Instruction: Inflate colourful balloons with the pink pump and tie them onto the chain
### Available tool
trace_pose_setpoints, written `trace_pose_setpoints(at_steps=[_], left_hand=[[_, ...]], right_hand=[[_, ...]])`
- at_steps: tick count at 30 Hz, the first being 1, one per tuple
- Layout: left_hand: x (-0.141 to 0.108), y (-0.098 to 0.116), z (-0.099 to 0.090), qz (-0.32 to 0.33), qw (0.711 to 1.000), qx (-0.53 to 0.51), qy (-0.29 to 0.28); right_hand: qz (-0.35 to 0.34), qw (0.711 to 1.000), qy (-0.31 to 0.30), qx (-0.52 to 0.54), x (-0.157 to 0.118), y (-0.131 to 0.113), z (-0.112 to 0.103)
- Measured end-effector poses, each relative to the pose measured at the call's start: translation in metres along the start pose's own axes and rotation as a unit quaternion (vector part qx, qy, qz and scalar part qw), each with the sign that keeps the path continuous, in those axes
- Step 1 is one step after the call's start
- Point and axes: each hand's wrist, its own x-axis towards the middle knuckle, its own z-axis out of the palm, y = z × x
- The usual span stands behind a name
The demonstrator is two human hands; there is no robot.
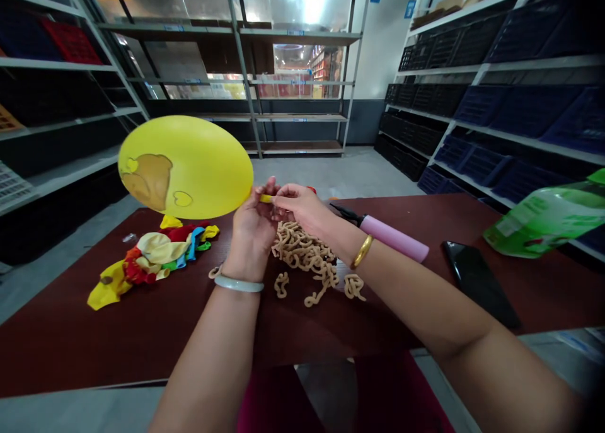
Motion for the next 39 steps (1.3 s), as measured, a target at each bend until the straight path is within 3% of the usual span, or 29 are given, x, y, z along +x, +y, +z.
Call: trace_pose_setpoints(at_steps=[2,3,6,8,10,14,18,20,23,25,28,34,37,39], left_hand=[[0.006,0.012,-0.007,0.039,0.998,-0.042,0.030],[0.008,0.018,-0.010,0.059,0.996,-0.056,0.040],[0.013,0.031,-0.018,0.075,0.995,-0.049,0.047],[0.013,0.033,-0.018,0.063,0.996,-0.019,0.060],[0.010,0.033,-0.015,0.056,0.996,0.015,0.073],[0.005,0.030,-0.010,0.053,0.993,0.061,0.080],[0.005,0.027,-0.011,0.036,0.993,0.070,0.086],[0.007,0.026,-0.014,0.022,0.993,0.072,0.086],[0.009,0.022,-0.019,-0.003,0.994,0.075,0.084],[0.010,0.019,-0.022,-0.025,0.994,0.075,0.075],[0.010,0.018,-0.023,-0.053,0.993,0.078,0.066],[0.013,0.017,-0.022,-0.089,0.987,0.109,0.071],[0.015,0.016,-0.021,-0.069,0.987,0.132,0.063],[0.014,0.015,-0.020,-0.052,0.987,0.144,0.056]], right_hand=[[-0.015,0.989,0.006,-0.146,0.002,0.003,-0.009],[-0.025,0.969,0.002,-0.245,0.003,0.004,-0.016],[-0.092,0.847,-0.110,-0.513,0.002,0.011,-0.035],[-0.148,0.771,-0.211,-0.582,0.000,0.018,-0.042],[-0.180,0.734,-0.259,-0.601,-0.002,0.025,-0.043],[-0.187,0.745,-0.232,-0.597,-0.002,0.034,-0.040],[-0.181,0.795,-0.171,-0.553,0.003,0.020,-0.042],[-0.189,0.803,-0.173,-0.539,0.003,0.011,-0.044],[-0.219,0.738,-0.242,-0.591,-0.002,0.010,-0.041],[-0.219,0.709,-0.239,-0.626,-0.007,0.018,-0.036],[-0.190,0.736,-0.198,-0.619,-0.009,0.032,-0.031],[-0.096,0.876,-0.112,-0.460,-0.002,0.024,-0.036],[-0.028,0.973,-0.052,-0.221,-0.003,0.006,-0.041],[-0.002,0.999,-0.020,-0.026,-0.004,-0.008,-0.042]])
